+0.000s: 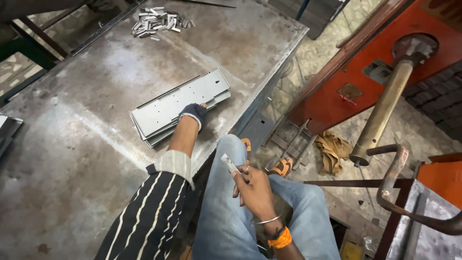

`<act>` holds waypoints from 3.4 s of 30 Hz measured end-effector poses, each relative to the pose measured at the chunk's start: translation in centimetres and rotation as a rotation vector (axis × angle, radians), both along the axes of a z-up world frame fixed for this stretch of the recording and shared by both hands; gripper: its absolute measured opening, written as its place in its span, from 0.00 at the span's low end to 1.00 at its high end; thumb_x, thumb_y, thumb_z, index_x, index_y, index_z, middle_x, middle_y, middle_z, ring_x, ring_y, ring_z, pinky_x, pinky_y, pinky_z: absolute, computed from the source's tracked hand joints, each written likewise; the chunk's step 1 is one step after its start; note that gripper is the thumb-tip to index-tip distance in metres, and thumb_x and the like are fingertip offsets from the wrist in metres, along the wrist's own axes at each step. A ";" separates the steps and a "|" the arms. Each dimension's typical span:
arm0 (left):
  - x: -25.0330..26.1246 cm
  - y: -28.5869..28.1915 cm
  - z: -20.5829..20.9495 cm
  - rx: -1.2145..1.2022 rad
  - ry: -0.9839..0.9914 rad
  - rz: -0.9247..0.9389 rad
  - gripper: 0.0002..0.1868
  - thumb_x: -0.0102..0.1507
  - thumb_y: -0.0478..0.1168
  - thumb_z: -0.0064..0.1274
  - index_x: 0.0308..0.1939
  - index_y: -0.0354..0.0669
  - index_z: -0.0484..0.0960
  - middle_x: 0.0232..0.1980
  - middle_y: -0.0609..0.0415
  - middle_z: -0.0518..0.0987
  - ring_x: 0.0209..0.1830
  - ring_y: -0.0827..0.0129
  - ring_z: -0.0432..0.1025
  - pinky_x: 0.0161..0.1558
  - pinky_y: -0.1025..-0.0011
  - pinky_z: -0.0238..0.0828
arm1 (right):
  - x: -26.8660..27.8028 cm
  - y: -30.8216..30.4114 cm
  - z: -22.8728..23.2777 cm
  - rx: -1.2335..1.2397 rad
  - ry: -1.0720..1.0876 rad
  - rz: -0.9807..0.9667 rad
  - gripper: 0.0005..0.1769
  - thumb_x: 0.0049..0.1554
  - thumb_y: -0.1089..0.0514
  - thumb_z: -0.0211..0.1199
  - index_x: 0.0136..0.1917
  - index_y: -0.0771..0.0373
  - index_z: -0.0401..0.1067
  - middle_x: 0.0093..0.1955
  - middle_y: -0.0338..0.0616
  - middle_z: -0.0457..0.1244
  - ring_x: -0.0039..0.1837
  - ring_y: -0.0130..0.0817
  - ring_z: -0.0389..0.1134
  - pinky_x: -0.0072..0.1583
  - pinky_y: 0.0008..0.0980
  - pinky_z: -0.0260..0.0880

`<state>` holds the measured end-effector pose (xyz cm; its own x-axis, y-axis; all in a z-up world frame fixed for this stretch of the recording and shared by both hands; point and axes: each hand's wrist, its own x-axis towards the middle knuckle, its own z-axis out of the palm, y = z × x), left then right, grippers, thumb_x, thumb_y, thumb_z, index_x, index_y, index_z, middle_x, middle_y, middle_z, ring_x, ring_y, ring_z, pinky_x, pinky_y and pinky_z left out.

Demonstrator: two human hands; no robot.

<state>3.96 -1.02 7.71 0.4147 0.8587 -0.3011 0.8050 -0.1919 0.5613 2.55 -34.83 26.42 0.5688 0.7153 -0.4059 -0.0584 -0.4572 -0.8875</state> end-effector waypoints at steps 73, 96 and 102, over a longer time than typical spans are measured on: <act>0.7 -51.9 2.8 -1.435 -0.477 -0.071 0.09 0.58 0.39 0.55 0.39 0.38 0.82 0.46 0.51 0.81 0.52 0.59 0.75 0.54 0.53 0.77 | 6.2 -57.1 -14.0 -0.642 -0.809 -1.260 0.07 0.56 0.56 0.66 0.46 0.60 0.77 0.44 0.49 0.70 0.47 0.52 0.72 0.48 0.48 0.69; -0.3 -50.4 3.3 -1.330 -0.527 -0.136 0.10 0.64 0.40 0.52 0.42 0.37 0.84 0.47 0.49 0.81 0.47 0.60 0.76 0.48 0.62 0.77 | 14.0 -61.7 -12.8 -0.503 -0.836 -0.749 0.07 0.56 0.59 0.63 0.49 0.59 0.75 0.48 0.47 0.67 0.53 0.52 0.69 0.52 0.48 0.67; 0.1 -50.8 3.7 -1.438 -0.546 -0.099 0.12 0.61 0.37 0.53 0.45 0.34 0.82 0.49 0.48 0.81 0.52 0.57 0.77 0.55 0.52 0.79 | 14.3 -61.0 -13.0 -0.588 -0.887 -0.599 0.11 0.56 0.53 0.66 0.47 0.61 0.72 0.46 0.48 0.65 0.51 0.52 0.68 0.50 0.48 0.67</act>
<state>4.01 -51.80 11.45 0.7821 -0.0511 -0.6211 0.4637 0.7136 0.5251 16.83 -95.87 13.45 0.9897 0.0826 0.1171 0.1226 -0.9111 -0.3935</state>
